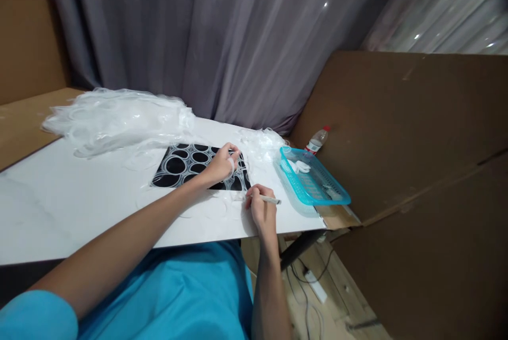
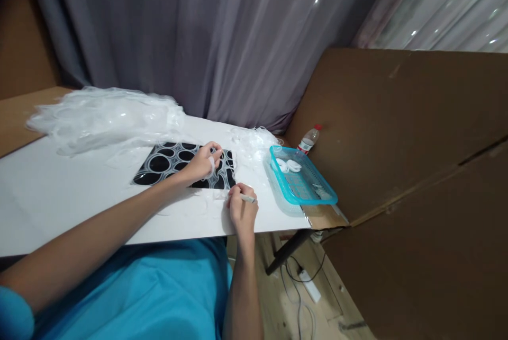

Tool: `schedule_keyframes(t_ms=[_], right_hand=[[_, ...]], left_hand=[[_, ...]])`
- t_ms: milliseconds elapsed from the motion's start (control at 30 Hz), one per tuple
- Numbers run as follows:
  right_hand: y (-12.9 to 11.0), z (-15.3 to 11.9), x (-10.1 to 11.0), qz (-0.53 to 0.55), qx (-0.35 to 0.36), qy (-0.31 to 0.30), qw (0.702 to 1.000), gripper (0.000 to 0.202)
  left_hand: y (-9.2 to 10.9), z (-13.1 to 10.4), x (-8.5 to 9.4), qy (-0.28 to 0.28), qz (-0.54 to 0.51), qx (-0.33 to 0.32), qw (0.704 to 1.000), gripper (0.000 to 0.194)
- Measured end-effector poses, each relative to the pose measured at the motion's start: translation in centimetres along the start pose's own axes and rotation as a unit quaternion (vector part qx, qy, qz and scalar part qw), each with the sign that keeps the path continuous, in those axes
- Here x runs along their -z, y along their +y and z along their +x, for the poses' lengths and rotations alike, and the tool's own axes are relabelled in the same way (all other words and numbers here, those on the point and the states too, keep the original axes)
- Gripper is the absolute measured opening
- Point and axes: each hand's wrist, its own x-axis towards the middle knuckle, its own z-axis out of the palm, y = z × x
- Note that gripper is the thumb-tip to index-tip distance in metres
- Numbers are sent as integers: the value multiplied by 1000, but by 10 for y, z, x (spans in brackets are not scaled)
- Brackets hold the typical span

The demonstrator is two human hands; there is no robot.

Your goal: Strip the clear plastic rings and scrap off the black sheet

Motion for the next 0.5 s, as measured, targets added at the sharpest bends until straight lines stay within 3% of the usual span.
schedule_keyframes(t_ms=[167, 333, 500], right_hand=[[-3, -1, -1, 17, 2, -1, 1000, 26], [-4, -2, 0, 8, -5, 5, 1000, 26], [-6, -1, 0, 8, -3, 11, 1000, 28]], left_hand=[[4, 7, 11, 118, -40, -37, 992, 32], [7, 16, 27, 197, -45, -71, 977, 23], [16, 27, 59, 202, -30, -77, 976, 18]])
